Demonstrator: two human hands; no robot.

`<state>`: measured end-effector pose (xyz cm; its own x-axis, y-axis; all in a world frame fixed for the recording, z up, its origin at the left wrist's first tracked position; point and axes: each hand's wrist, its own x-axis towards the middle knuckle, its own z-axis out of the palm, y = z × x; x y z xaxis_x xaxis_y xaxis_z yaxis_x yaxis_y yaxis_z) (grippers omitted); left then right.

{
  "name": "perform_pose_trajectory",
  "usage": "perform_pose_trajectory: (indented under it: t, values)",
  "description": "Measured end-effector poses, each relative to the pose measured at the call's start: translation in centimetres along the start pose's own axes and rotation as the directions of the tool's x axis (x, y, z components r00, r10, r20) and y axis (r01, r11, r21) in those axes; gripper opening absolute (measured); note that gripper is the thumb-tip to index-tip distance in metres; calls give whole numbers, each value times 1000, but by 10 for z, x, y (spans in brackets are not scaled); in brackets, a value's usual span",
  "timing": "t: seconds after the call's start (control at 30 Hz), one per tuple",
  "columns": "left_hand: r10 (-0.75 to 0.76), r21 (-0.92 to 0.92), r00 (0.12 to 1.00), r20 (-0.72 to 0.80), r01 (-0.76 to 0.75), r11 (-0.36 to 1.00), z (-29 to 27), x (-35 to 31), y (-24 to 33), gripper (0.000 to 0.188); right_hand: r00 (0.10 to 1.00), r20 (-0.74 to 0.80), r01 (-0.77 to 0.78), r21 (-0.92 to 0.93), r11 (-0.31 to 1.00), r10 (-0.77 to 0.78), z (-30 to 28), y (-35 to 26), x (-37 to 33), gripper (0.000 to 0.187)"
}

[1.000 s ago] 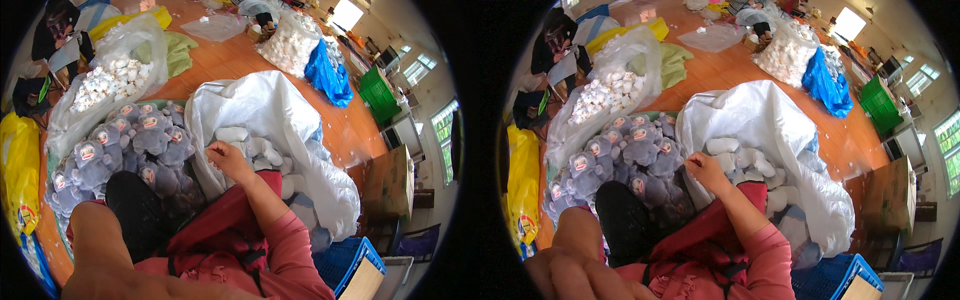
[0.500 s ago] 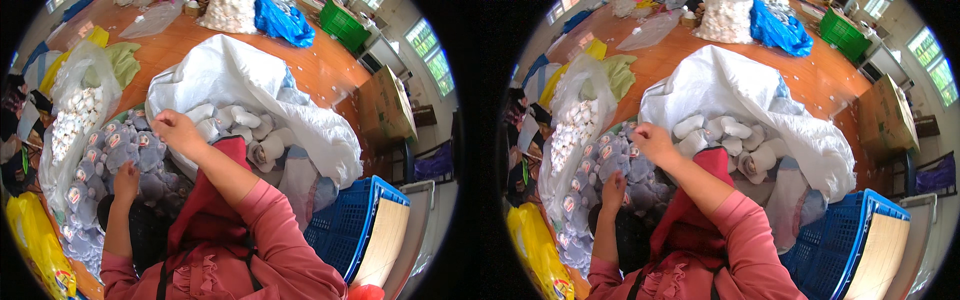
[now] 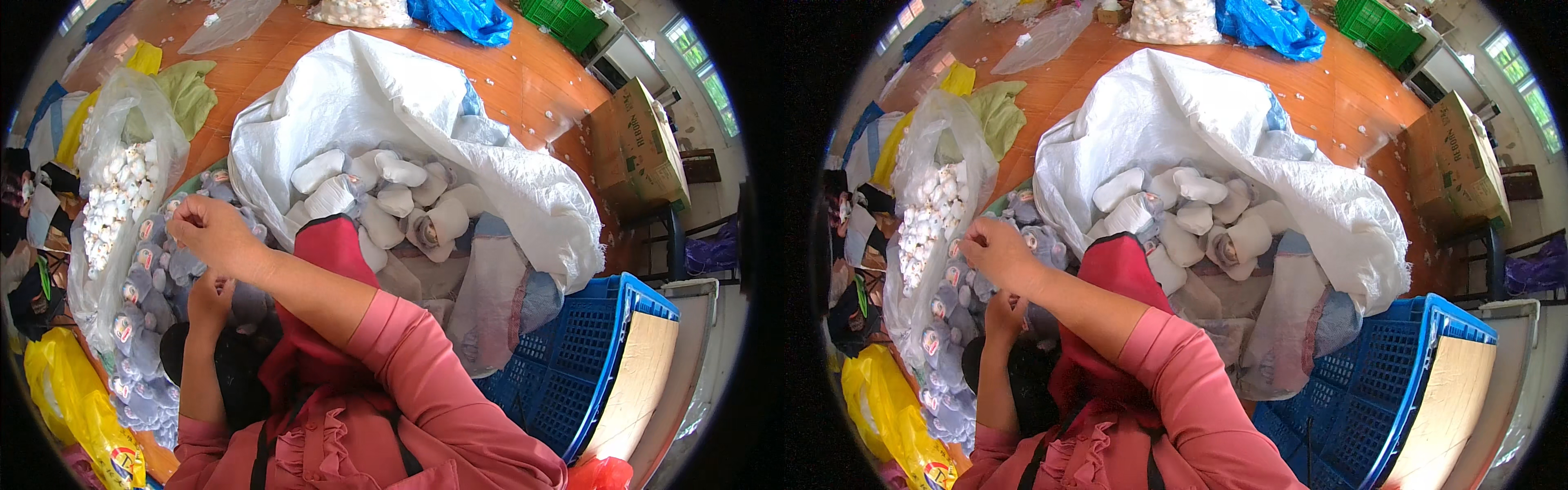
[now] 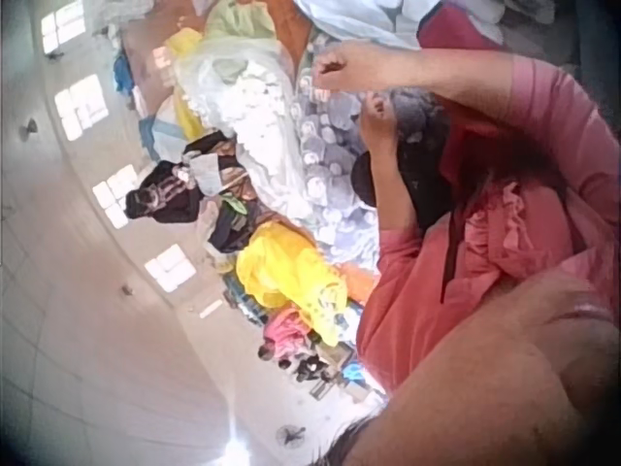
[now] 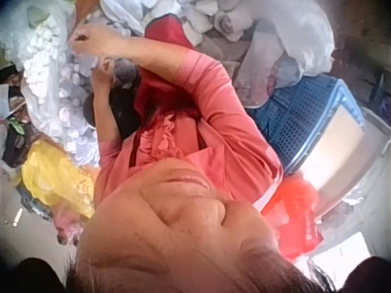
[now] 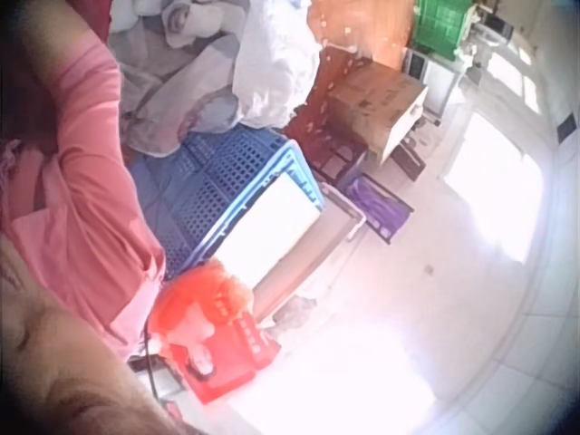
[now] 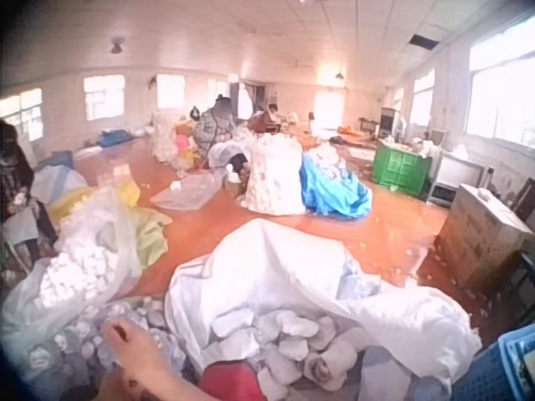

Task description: The person sits on the floor and repeatedly stuffs white filling into gray plush toys. They open the toy, insert the filling, and place the stuffed toy aside. The process is repeated for multiple toys.

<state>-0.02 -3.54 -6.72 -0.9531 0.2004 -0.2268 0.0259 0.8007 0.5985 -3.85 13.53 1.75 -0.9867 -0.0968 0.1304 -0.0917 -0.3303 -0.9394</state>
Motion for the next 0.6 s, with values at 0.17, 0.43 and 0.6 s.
perform_pose_trajectory:
  t: [0.17,0.43,0.6]
  values:
    - [30,2,999,-10,-30,1000,5,-1,15,28,998,-62,4,165,986,6,-26,0,16,15]
    - [31,146,999,36,-36,989,1,-9,26,30,910,-407,-48,83,995,78,-170,84,-25,16]
    - [50,186,994,96,-67,980,3,-11,30,31,660,-746,-494,-342,800,88,-324,188,-144,28]
